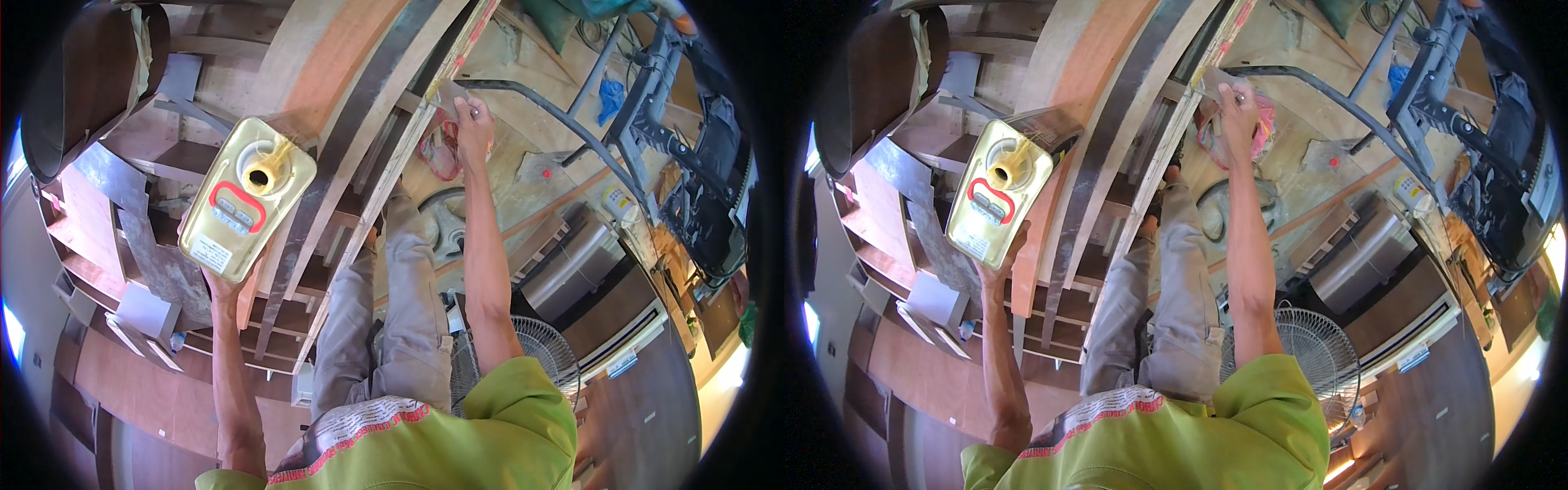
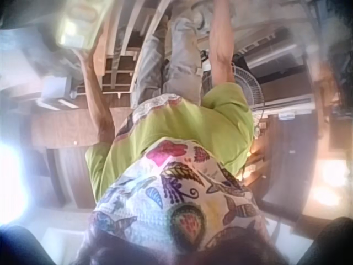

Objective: The person pours a liquid finish from a metal can onto a wooden plank and spreads it along the surface using a cloth. The person repeatedly dips the cloth into the can to reload the finish and continues to wipe the wood.

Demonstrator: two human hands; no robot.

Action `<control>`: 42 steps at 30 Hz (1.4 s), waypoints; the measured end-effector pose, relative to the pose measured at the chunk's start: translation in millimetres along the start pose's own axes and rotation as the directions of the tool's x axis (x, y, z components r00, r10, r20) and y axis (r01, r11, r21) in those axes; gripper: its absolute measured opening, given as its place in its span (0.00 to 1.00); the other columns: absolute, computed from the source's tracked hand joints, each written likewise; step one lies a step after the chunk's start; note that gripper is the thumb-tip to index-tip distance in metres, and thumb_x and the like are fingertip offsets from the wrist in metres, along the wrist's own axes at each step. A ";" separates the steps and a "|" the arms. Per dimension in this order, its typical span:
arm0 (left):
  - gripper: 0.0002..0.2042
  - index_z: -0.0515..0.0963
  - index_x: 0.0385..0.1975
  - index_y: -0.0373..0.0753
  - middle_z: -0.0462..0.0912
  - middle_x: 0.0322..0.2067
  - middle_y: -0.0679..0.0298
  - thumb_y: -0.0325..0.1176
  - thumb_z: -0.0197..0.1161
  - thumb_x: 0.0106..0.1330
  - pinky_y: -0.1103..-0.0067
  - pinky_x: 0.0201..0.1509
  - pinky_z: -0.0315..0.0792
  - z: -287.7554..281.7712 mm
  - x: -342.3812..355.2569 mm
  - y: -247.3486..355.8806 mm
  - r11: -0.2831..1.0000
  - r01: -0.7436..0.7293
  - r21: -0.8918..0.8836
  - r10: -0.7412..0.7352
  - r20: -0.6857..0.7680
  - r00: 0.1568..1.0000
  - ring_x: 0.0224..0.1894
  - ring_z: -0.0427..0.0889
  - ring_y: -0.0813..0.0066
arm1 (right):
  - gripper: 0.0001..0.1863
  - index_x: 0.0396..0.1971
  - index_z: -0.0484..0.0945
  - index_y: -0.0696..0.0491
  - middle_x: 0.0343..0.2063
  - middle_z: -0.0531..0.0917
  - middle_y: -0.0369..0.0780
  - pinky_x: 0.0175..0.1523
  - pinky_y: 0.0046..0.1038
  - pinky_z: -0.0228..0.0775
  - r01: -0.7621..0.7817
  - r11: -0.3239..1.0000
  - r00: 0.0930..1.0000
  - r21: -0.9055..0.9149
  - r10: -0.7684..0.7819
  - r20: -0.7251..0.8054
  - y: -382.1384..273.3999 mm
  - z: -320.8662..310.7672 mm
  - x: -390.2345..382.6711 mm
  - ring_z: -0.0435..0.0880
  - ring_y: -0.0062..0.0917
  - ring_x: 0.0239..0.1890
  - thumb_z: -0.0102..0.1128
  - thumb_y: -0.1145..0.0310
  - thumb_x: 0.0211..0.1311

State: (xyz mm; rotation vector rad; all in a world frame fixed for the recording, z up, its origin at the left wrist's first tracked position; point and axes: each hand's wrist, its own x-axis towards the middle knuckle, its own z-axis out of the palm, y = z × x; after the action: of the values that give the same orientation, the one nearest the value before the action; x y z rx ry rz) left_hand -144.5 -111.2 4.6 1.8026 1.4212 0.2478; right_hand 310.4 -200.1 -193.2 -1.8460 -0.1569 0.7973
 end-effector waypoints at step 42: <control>0.24 0.75 0.50 0.37 0.81 0.41 0.65 0.21 0.75 0.53 0.79 0.44 0.76 21.0 -32.3 -46.9 0.981 0.085 -0.172 -0.090 -0.021 0.996 0.41 0.80 0.77 | 0.11 0.38 0.77 0.58 0.29 0.81 0.35 0.37 0.21 0.68 0.066 0.987 0.997 -0.148 -0.070 -0.018 9.6 6.1 -35.1 0.75 0.16 0.30 0.65 0.66 0.64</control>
State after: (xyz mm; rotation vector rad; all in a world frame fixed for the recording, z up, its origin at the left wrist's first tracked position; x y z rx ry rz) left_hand -177.2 -147.6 -31.2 1.5994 1.4499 0.3412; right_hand 277.4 -215.5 -187.1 -1.9770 -0.2688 0.7325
